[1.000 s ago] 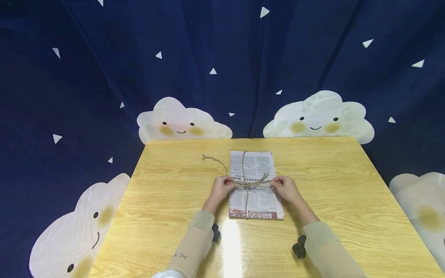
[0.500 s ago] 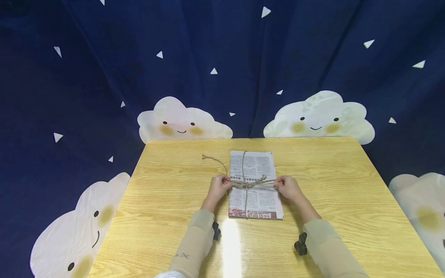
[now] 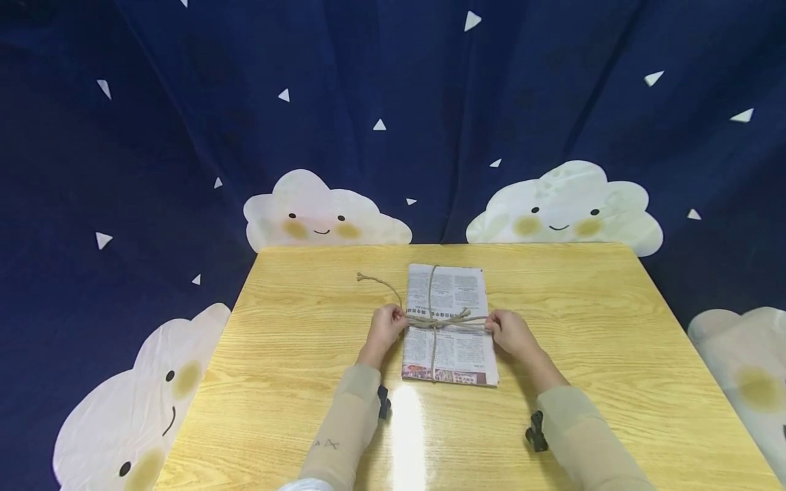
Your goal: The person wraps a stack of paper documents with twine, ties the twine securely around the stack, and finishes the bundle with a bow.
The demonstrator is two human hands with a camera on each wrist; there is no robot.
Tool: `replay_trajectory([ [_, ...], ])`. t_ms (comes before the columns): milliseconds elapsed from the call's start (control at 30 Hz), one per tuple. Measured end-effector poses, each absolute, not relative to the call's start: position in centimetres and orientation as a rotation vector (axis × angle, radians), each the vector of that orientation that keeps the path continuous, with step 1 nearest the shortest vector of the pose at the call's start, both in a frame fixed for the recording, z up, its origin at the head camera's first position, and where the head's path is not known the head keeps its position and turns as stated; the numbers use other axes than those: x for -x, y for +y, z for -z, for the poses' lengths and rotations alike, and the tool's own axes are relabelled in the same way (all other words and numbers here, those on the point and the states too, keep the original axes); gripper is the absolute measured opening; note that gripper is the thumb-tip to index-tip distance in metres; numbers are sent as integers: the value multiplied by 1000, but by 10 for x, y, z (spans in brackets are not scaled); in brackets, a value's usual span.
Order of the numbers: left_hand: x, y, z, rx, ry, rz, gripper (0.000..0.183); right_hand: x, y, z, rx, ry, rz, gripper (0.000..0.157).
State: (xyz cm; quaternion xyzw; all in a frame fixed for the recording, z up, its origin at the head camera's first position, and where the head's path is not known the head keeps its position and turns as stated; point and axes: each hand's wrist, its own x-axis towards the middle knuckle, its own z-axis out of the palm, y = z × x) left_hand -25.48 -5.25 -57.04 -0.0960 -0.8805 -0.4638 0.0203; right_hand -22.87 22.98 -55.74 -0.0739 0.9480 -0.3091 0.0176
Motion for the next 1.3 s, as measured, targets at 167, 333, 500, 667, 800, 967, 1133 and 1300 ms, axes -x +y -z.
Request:
replay_trajectory([
  [167, 257, -52, 569, 284, -2749, 1449, 5, 229, 234, 563, 369, 3045, 825, 5],
  [333, 258, -51, 567, 257, -2750, 1476, 4, 227, 238, 567, 477, 3113, 728, 5],
  [500, 258, -50, 570, 123, -2691, 1567, 7, 225, 238, 571, 525, 3143, 717, 5],
  [667, 258, -46, 575, -93, -2575, 1716, 11, 222, 238, 577, 500, 3131, 747, 5],
  [800, 256, -43, 579, -242, -2464, 1895, 12, 220, 238, 580, 492, 3136, 762, 6],
  [967, 254, -38, 582, -380, -2277, 2118, 11, 219, 238, 582, 496, 3133, 755, 6],
  [1133, 254, -35, 583, -411, -2193, 2161, 12, 218, 239, 581, 450, 3110, 775, 5],
  [1300, 258, -36, 582, -217, -2283, 1969, 10, 220, 238, 580, 375, 3058, 919, 5],
])
